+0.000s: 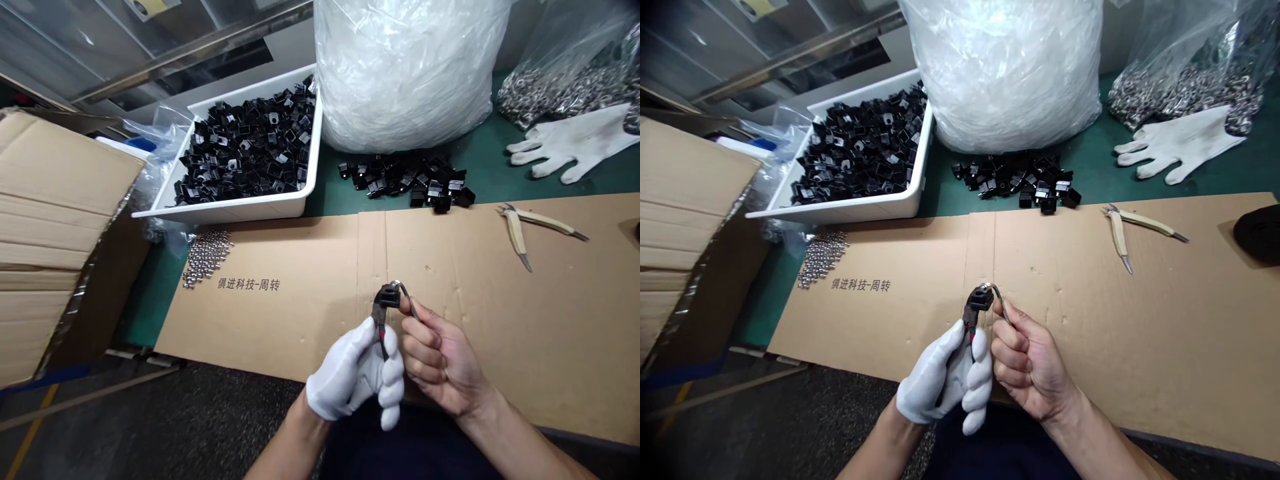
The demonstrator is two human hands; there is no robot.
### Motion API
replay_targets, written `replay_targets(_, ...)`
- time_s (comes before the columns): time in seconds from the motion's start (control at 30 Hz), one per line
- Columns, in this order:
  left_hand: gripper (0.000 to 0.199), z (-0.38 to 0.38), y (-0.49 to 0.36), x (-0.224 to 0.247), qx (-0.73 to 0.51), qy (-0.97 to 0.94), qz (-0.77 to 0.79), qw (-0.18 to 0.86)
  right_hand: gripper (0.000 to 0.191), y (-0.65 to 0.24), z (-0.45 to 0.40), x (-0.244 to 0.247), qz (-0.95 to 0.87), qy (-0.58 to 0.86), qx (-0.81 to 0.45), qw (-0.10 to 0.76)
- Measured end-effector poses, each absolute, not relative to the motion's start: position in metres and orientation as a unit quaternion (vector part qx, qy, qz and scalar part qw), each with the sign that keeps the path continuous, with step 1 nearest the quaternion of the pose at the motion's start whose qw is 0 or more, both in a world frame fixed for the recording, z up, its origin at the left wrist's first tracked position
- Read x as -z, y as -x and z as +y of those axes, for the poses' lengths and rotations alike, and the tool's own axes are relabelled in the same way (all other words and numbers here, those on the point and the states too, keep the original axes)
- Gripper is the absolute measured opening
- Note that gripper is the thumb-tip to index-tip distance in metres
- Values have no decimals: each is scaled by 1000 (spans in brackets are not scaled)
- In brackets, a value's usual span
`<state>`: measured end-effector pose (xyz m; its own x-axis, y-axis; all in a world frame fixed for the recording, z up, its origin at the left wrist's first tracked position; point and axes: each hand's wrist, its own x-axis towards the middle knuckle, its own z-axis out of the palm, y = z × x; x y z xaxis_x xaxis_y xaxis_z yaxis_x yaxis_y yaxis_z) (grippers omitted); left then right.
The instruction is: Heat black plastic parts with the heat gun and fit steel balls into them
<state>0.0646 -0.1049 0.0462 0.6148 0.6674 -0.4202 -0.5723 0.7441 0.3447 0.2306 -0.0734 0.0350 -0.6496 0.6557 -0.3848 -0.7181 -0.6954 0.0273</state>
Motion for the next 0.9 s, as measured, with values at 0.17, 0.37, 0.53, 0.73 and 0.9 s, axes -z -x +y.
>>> replay_targets(0.17, 48, -104, -71, -48, -369, -119, 313, 867, 13, -229, -74, -40, 92, 194, -892, 397)
replay_targets(0.37, 49, -107, -75, -44, -380, -144, 378, 832, 18, -228, -73, -45, 93, 245, -873, 412)
replay_targets(0.53, 49, -110, -79, -39, -382, -184, 442, 791, 21, -224, -75, -50, 77, 295, -850, 430)
replay_targets(0.73, 52, -114, -87, -48, -366, -262, 539, 712, 22, -220, -72, -51, 50, 343, -820, 455)
replay_targets(0.9, 51, -119, -91, -52, -356, -313, 548, 690, 18, -229, -57, -50, 25, 362, -804, 472)
